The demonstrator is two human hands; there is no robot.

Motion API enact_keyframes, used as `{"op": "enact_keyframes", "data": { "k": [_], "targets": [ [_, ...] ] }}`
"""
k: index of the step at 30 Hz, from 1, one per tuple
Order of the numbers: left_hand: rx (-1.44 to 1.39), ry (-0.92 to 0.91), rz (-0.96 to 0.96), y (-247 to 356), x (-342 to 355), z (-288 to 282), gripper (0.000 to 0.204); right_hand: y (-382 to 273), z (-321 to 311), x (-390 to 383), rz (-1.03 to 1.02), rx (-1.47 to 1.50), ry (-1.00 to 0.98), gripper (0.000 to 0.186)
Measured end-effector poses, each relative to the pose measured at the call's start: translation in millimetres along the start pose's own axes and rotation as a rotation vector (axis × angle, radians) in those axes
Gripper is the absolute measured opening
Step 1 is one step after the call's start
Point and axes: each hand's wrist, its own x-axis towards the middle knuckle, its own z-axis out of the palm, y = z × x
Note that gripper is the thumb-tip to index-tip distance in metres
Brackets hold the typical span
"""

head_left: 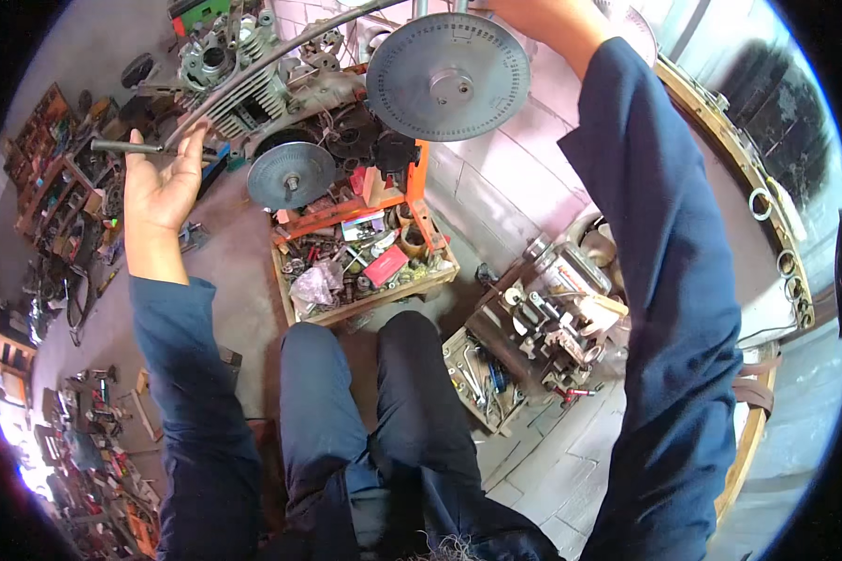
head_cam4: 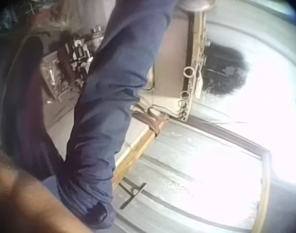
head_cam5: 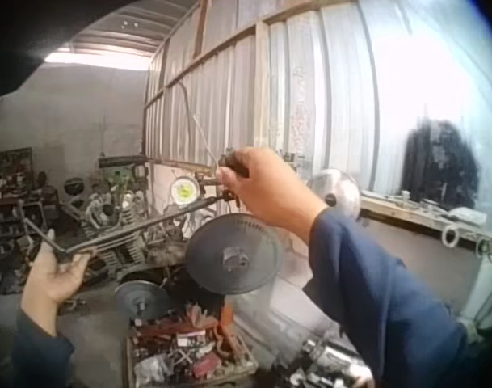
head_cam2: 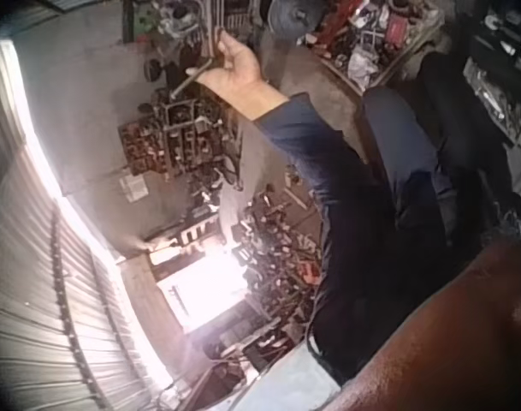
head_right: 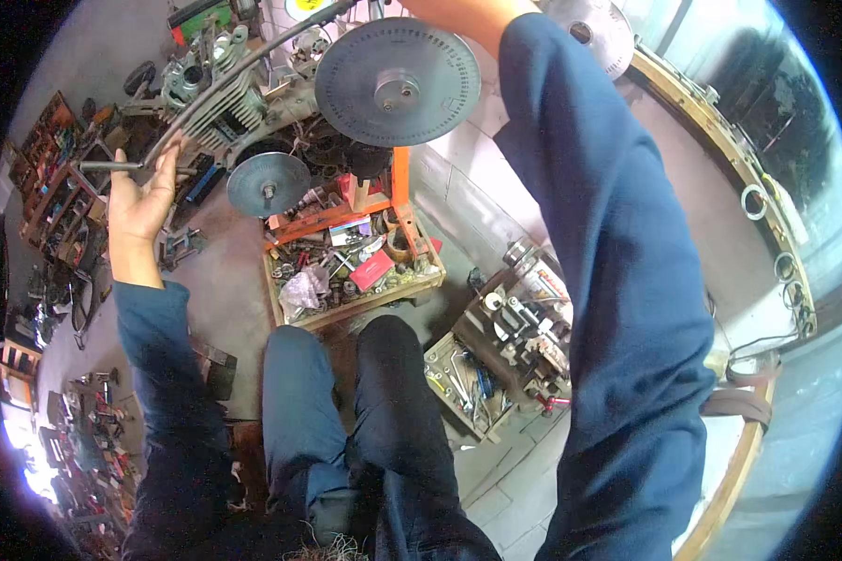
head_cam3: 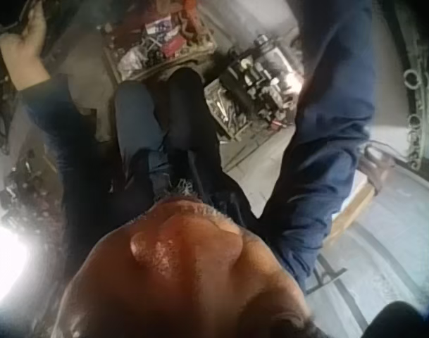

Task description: The person holds a metal disc with degree markings against an engine part, rotates it to align indicators, and secures it using an allen wrench.

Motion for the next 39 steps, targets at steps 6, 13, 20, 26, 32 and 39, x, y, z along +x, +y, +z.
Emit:
{"op": "enact_keyframes", "data": {
  "k": [6, 13, 20, 26, 32, 39],
  "targets": [
    [-0.024, -0.165, -0.146, 3, -3, -5, 0.075, -15, -10, -10, -0.058, 0.046, -0.017, 0.029],
    [0.010, -0.245, -0.197, 8, -12, -4, 0.082, -6, -6, -4, -0.034, 0.052, -0.040, 0.029],
    [-0.032, -0.173, -0.189, 26, -13, -13, 0.064, 0, 0, 0, -0.063, -0.063, 0.007, 0.027],
    [-0.006, -0.590, -0.202, 10, -21, -18, 0.060, -2, 1, -2, -0.069, -0.038, 0.016, 0.026],
    [0.103, -0.690, -0.145, 8, -32, -9, 0.049, -13, -1, -9, -0.048, -0.021, 0.021, 0.024],
    [0.565, -0.459, 0.105, 5, -30, -11, 0.049, -2, 3, -4, -0.083, -0.045, 0.053, 0.024]
  ]
}}
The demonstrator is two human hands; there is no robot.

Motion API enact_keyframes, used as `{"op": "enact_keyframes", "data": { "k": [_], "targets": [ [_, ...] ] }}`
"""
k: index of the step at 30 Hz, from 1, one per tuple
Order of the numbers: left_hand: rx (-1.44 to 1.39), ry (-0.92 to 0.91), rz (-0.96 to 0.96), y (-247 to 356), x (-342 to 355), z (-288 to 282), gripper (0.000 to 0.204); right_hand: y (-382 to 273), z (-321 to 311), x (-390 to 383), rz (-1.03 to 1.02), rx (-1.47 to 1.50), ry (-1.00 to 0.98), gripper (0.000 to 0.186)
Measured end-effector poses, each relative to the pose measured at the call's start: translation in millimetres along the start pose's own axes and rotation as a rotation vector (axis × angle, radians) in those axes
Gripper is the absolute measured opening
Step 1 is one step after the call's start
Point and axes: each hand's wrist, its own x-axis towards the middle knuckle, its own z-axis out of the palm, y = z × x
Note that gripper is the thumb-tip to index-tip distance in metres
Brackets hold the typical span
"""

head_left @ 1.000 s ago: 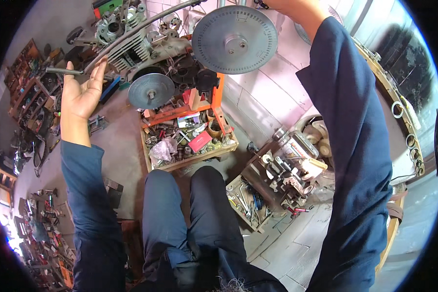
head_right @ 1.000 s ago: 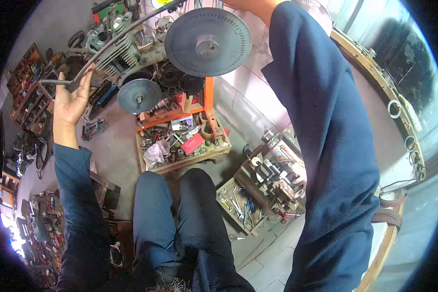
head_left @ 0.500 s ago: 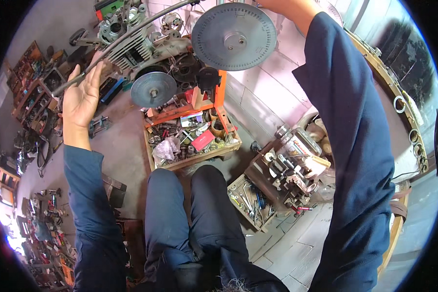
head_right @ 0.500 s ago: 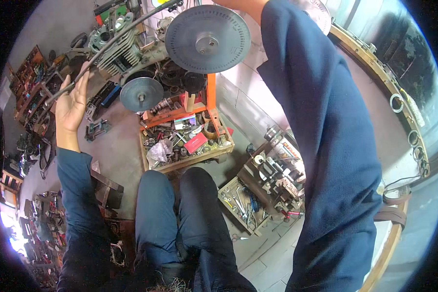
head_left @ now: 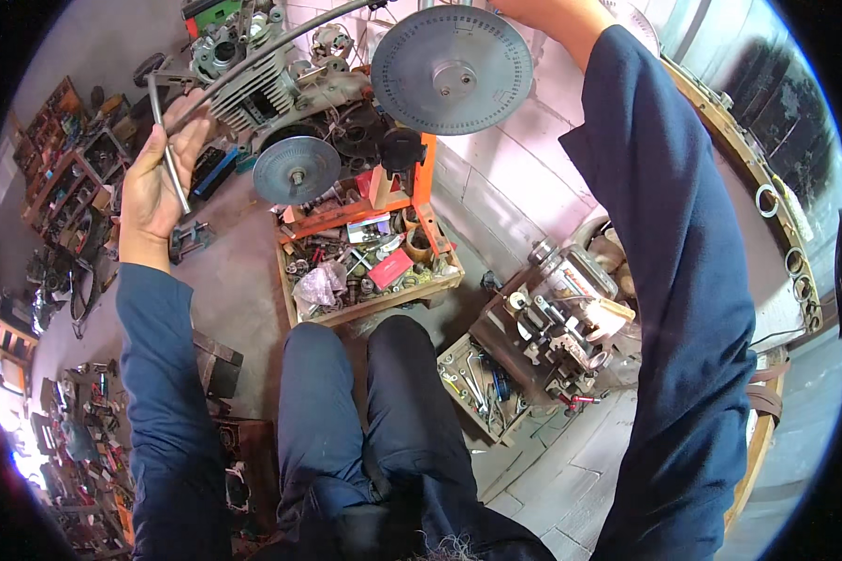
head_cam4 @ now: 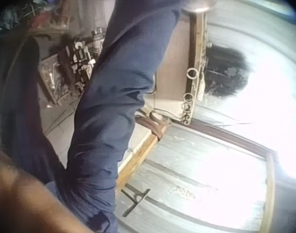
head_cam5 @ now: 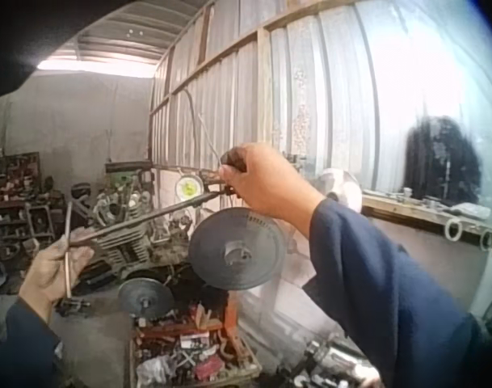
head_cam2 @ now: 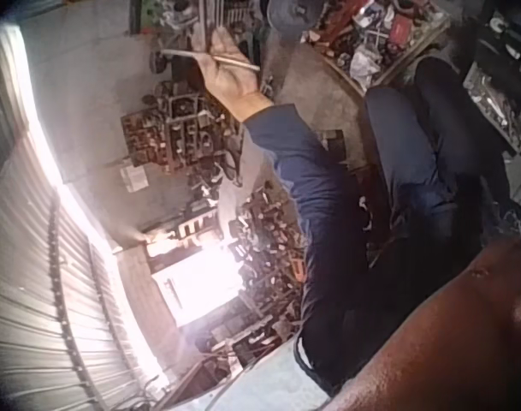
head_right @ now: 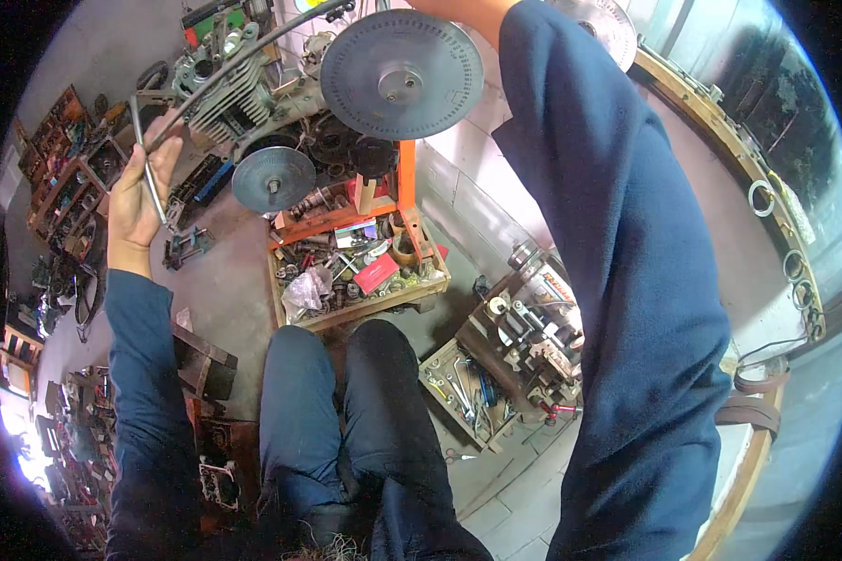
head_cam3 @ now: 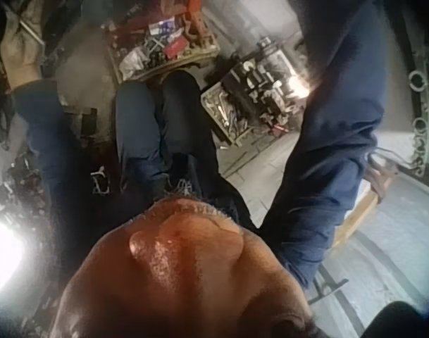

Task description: The person holds a metal disc with degree markings against an engine part, rotates it to align indicators, and secures it using an allen wrench.

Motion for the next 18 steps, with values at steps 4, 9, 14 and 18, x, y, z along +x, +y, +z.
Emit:
{"op": "enact_keyframes", "data": {
  "k": [4, 9, 14, 18],
  "targets": [
    [0.051, -0.225, 0.123, -7, 15, -29, 0.048, -3, 1, 1, -0.002, 0.005, -0.021, 0.024],
    [0.348, 0.080, 0.132, -10, 9, -1, 0.047, -6, 0, 0, 0.049, 0.017, -0.021, 0.024],
    [0.272, 0.368, 0.004, -6, 12, 36, 0.040, -14, -5, -8, 0.017, 0.019, -0.007, 0.024],
    [0.158, 0.374, 0.080, -4, 17, 38, 0.043, -4, 3, -1, 0.045, 0.040, 0.003, 0.024]
  ]
}}
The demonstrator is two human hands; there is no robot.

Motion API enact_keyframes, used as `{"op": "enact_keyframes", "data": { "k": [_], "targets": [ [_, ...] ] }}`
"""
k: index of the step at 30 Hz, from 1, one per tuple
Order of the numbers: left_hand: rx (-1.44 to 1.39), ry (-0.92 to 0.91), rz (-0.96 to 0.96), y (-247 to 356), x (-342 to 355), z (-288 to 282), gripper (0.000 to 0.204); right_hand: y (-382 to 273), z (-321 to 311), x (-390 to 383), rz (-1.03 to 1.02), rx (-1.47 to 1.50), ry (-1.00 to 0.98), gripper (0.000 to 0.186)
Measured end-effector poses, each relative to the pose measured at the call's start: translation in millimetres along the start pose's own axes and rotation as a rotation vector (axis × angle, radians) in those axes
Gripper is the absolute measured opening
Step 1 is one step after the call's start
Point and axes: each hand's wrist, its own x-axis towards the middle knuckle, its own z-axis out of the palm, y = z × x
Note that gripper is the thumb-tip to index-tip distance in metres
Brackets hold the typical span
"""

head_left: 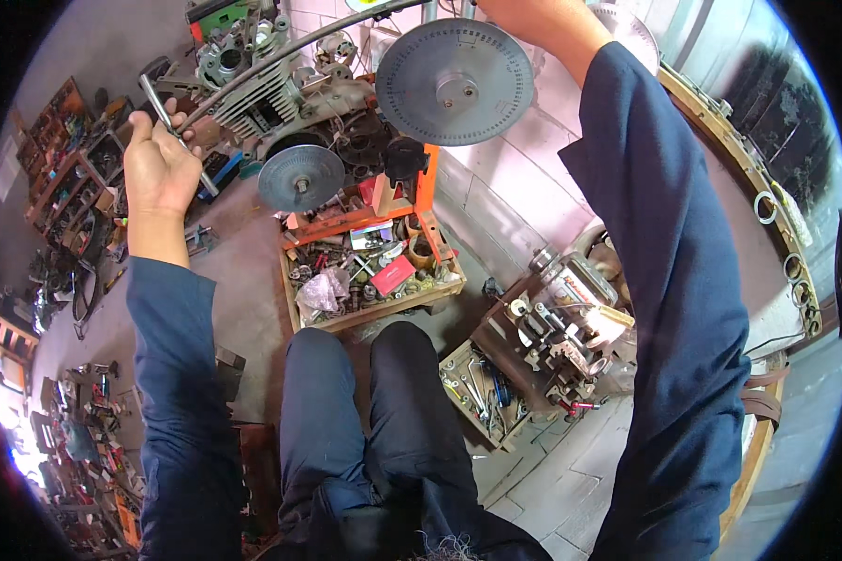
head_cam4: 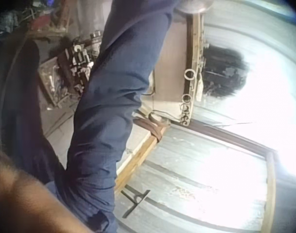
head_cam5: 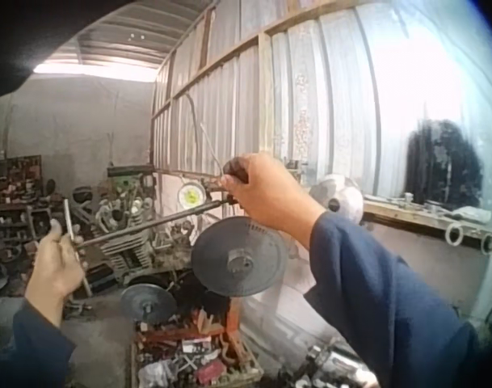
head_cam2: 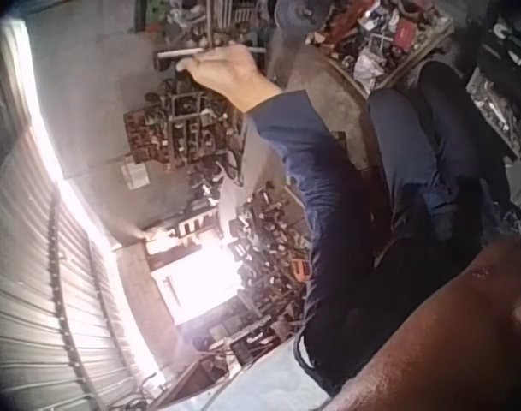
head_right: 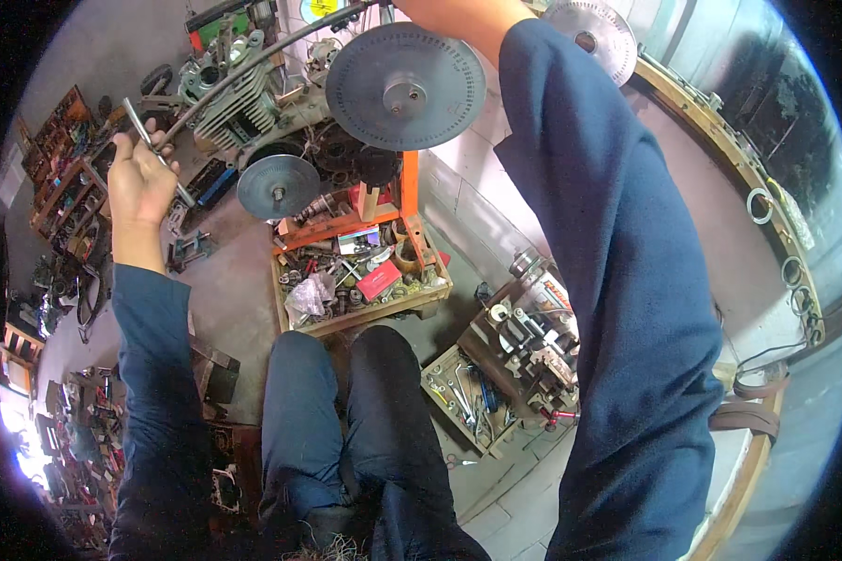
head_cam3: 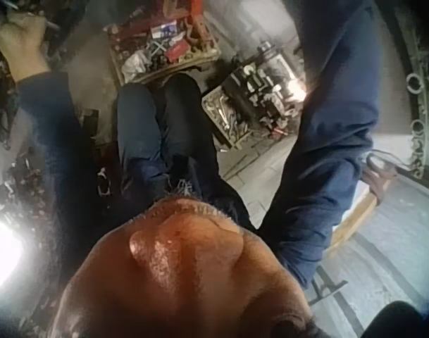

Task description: The person holds a metal disc with degree markings against an engine part, rotates it to align indicators, and secures it using an allen wrench.

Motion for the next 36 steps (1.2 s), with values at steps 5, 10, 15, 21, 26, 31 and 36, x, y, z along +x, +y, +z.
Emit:
{"op": "enact_keyframes", "data": {
  "k": [5, 10, 15, 21, 26, 31, 36],
  "targets": [
    [-0.410, -0.412, 0.184, -16, 45, -55, 0.043, -5, -6, 2, -0.008, -0.011, 0.013, 0.023],
    [-0.348, 0.097, 0.195, -16, 7, 13, 0.047, 4, 1, 1, -0.039, -0.010, 0.029, 0.023],
    [-0.269, -0.030, -0.177, -8, 0, -8, 0.114, 2, -1, 0, -0.027, -0.002, 0.015, 0.024],
    [-0.570, 0.300, -0.480, 17, -10, 14, 0.109, 3, 2, 0, -0.040, -0.019, 0.027, 0.025],
    [-0.970, -0.168, -0.505, -1, 25, -54, 0.092, 9, 2, 4, -0.080, -0.030, 0.030, 0.026],
    [-0.988, -0.500, -0.359, -25, 27, -67, 0.067, 10, 2, 0, -0.075, -0.053, 0.018, 0.026],
    [-1.094, -0.681, -0.397, -47, 8, -66, 0.059, 5, -1, 0, -0.023, -0.042, 0.010, 0.025]
  ]
}}
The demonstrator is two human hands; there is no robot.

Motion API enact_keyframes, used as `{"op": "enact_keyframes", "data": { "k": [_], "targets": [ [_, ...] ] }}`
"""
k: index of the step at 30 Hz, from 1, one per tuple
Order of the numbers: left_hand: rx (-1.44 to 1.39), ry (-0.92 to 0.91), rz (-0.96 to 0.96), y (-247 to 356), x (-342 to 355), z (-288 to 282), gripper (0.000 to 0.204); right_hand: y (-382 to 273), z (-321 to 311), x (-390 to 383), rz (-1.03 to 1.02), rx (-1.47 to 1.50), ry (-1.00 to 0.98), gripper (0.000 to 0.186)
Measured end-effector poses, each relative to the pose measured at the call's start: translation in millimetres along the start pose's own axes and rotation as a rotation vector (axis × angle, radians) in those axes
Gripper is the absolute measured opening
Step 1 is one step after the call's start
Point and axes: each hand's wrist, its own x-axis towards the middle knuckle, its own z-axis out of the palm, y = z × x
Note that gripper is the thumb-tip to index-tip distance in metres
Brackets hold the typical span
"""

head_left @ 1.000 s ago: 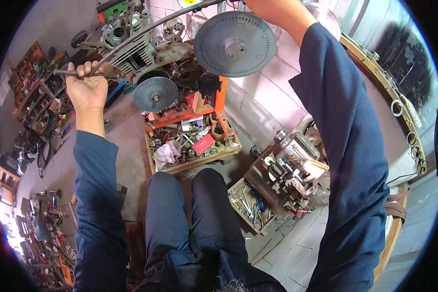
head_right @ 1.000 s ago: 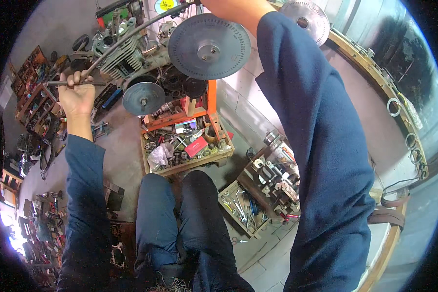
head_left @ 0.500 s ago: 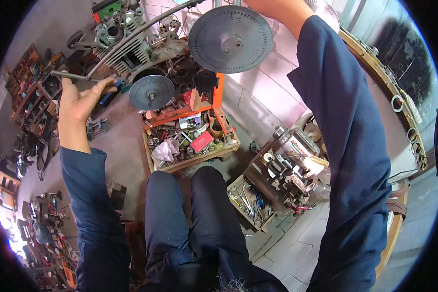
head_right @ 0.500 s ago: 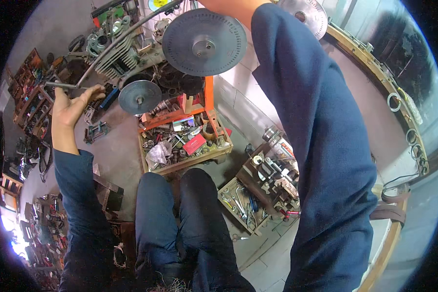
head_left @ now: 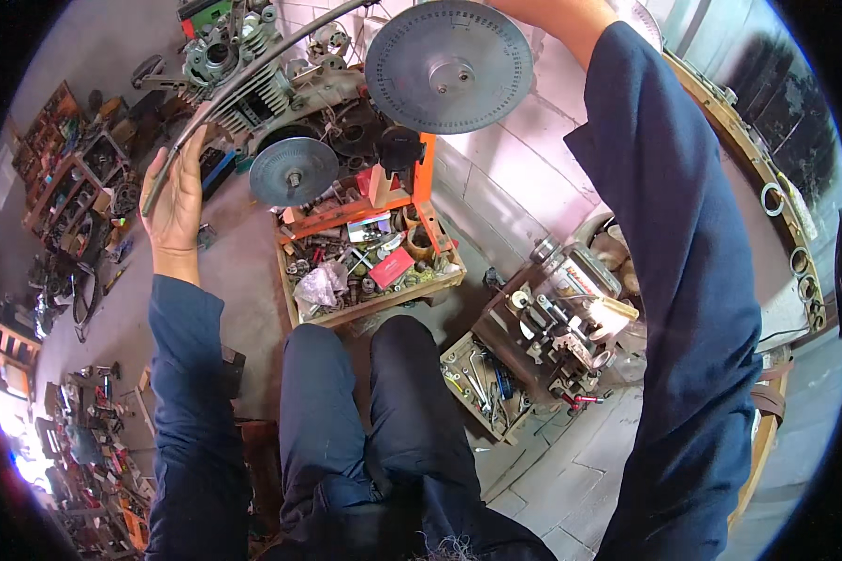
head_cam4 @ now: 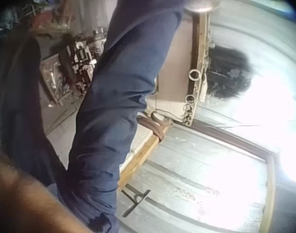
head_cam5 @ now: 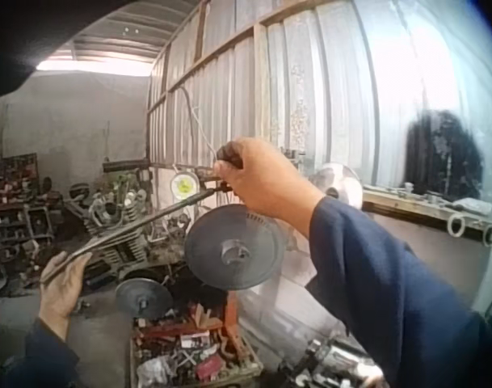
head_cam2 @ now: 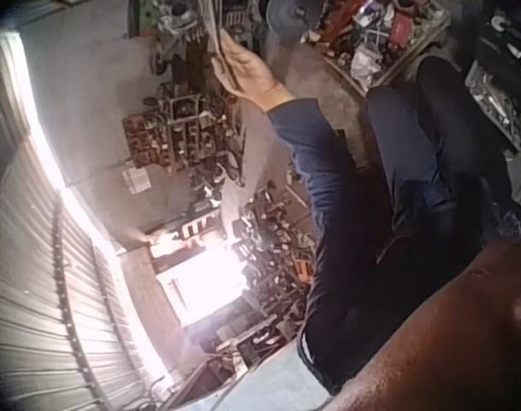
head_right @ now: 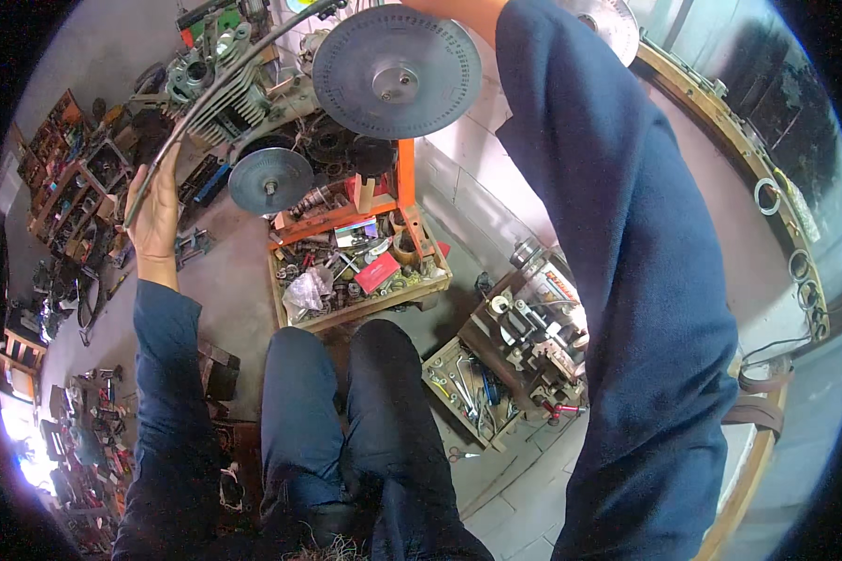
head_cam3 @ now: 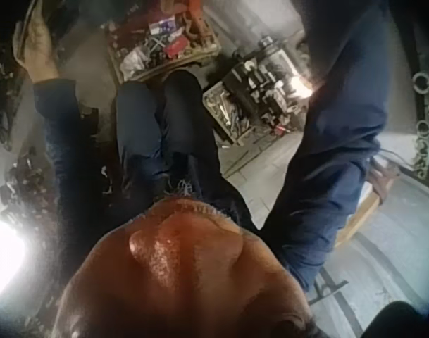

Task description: The person holds a metal disc with degree markings against an engine part, rotates it to align indicators, and secures it using an allen wrench.

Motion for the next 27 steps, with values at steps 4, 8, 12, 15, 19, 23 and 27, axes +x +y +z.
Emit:
{"op": "enact_keyframes", "data": {
  "k": [4, 8, 12, 15, 19, 23, 27],
  "targets": [
    [0.014, 0.126, 0.001, 22, -2, 5, 0.058, -3, -2, -1, -0.007, 0.038, -0.011, 0.025],
    [0.343, 0.633, -0.172, 12, 14, 27, 0.043, -8, -6, -10, -0.035, 0.025, -0.020, 0.025],
    [0.758, 0.876, -0.192, -17, 29, 36, 0.012, -1, -1, -3, 0.005, 0.048, -0.003, 0.025],
    [1.069, 0.801, 0.019, -29, 34, 47, 0.020, 6, 4, 0, -0.067, 0.092, 0.037, 0.024],
    [0.893, 0.689, -0.120, -7, 36, 57, 0.022, 5, -1, -1, -0.036, 0.095, -0.006, 0.024],
    [1.108, 0.649, 0.022, -18, 51, 66, 0.025, 3, -5, -6, 0.004, 0.114, -0.001, 0.026],
    [1.270, 0.671, 0.185, -10, 46, 67, 0.027, 4, 16, 0, -0.010, 0.183, 0.039, 0.028]
  ]
}}
